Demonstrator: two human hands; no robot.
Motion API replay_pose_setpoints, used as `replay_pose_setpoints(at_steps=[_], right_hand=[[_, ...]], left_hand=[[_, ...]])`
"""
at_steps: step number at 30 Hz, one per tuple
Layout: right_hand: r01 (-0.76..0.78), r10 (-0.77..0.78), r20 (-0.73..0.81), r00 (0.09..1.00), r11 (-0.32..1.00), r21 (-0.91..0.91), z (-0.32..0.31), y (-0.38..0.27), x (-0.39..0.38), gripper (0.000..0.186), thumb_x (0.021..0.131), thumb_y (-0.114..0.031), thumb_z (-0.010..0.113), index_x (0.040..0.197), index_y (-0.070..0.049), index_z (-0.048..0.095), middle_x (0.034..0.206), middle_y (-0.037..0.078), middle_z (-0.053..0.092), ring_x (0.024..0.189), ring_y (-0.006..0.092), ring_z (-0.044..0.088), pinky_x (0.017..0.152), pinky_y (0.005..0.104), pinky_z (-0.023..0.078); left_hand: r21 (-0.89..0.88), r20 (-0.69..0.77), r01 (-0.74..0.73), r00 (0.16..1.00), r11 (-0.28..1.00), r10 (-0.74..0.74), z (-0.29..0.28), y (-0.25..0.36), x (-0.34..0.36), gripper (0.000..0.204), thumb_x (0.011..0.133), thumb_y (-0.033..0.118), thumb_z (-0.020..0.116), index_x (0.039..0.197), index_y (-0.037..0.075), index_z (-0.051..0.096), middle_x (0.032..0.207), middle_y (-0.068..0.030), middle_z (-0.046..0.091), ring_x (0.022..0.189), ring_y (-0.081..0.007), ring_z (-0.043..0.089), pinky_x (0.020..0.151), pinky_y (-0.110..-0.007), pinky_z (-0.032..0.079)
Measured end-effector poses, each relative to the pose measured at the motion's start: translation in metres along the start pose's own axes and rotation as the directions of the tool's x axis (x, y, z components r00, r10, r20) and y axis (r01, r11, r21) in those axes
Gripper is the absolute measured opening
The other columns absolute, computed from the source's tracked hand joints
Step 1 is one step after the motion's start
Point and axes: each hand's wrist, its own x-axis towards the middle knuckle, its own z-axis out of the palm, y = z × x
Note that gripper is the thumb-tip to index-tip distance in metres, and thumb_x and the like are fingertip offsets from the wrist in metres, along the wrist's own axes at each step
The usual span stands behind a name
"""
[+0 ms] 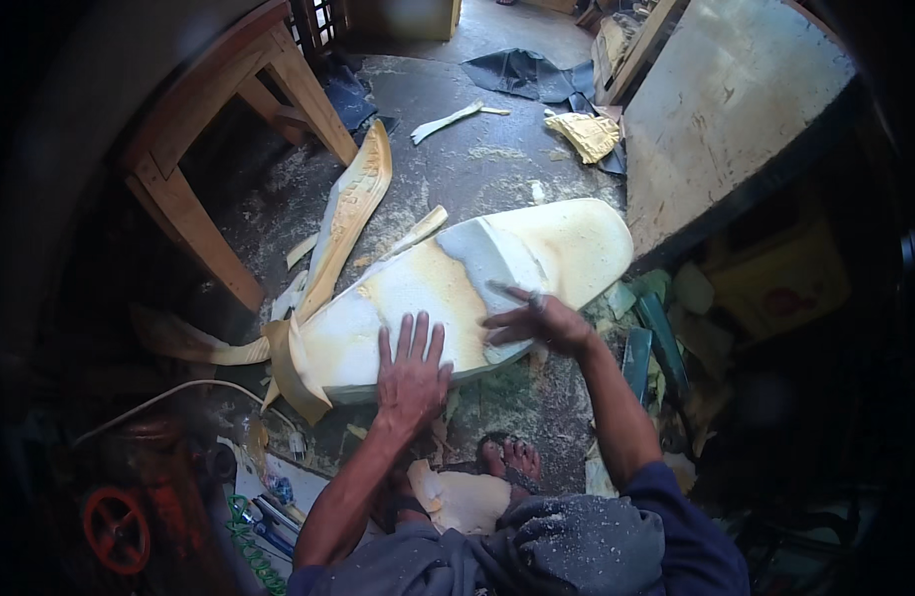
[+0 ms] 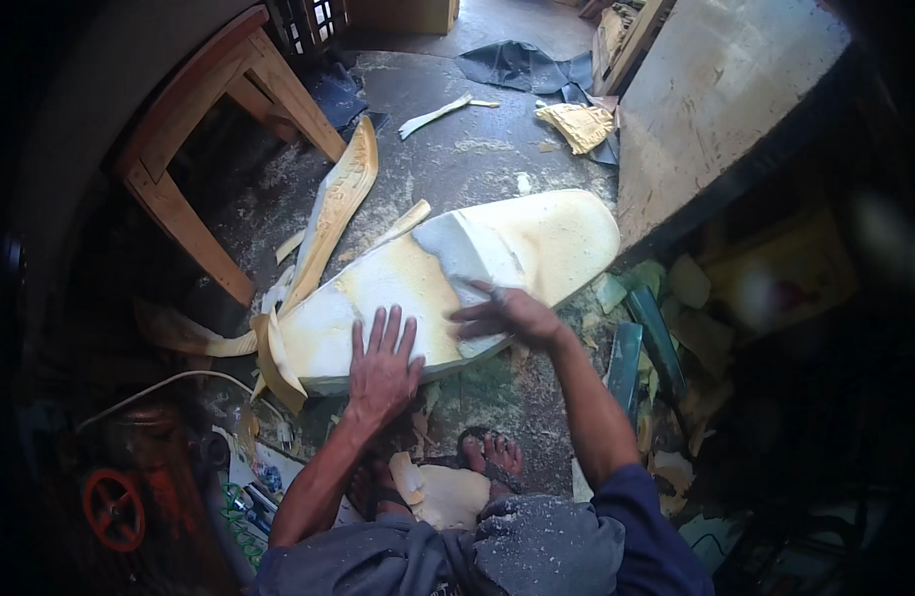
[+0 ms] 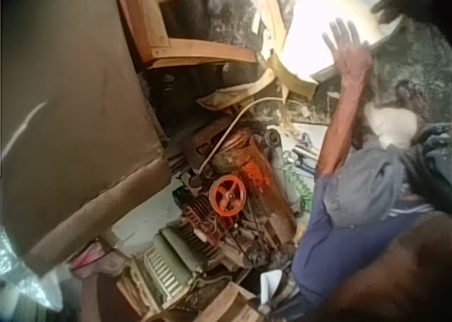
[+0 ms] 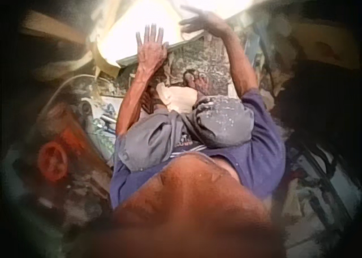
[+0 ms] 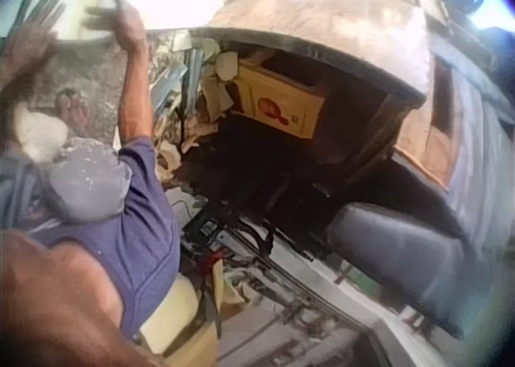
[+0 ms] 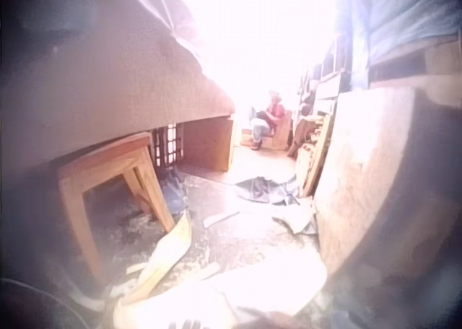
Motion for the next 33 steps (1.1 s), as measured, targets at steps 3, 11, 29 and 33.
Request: replay_pose_setpoints(at_steps=[3, 11, 29, 33], right_hand=[[0.359, -0.590, -0.731, 0.342, 0.801, -0.479, -0.042, -0.005, -0.006, 0.038, 0.110, -0.026, 0.052, 0.137, 0.001, 0.057, 0.122, 0.018, 0.072, 0.094, 0.0244, 0.072, 0.080, 0.0375, 0.059], [-0.493, -0.796, -0.140, 0.589, -0.217, -0.842, 0.003, 0.008, 0.022, 0.054, 0.106, -0.033, 0.052, 0.159, -0.022, 0.049, 0.167, 0.008, 0.042, 0.158, 0.0353, 0.028, 0.128, 0.0606, 0.014], [-0.557, -0.655, -0.355, 0.667, -0.122, -0.822, -0.037, 0.049, 0.052, 0.056, 0.110, -0.045, 0.042, 0.163, -0.028, 0.043, 0.174, 0.000, 0.031, 0.161, 0.0327, 0.023, 0.130, 0.0598, 0.011], [-0.538, -0.672, -0.318, 0.668, -0.142, -0.831, -0.034, 0.048, 0.051, 0.055, 0.110, -0.041, 0.043, 0.162, -0.025, 0.045, 0.174, 0.002, 0.031, 0.160, 0.0346, 0.024, 0.128, 0.0611, 0.012]], left_hand=[[-0.289, 0.227, -0.205, 0.934, 0.935, 0.275, -0.025, 0.019, -0.052, 0.054, 0.099, 0.033, 0.066, 0.147, 0.008, 0.059, 0.157, -0.0209, 0.052, 0.146, -0.0384, 0.047, 0.122, -0.063, 0.029], [-0.512, 0.804, 0.358, 0.519, 0.781, 0.289, -0.034, 0.006, -0.204, 0.050, 0.107, 0.034, 0.060, 0.148, 0.004, 0.057, 0.142, -0.0210, 0.065, 0.130, -0.0390, 0.063, 0.109, -0.043, 0.048], [-0.339, -0.729, 0.257, 0.536, 0.905, -0.426, 0.007, -0.125, -0.055, 0.057, 0.111, 0.033, 0.031, 0.139, -0.008, 0.058, 0.141, -0.0298, 0.060, 0.134, -0.0446, 0.058, 0.117, -0.054, 0.041], [-0.317, -0.744, 0.287, 0.516, 0.904, -0.425, 0.016, -0.125, -0.051, 0.058, 0.111, 0.033, 0.030, 0.134, -0.009, 0.063, 0.133, -0.0305, 0.067, 0.124, -0.0474, 0.065, 0.112, -0.054, 0.047]])
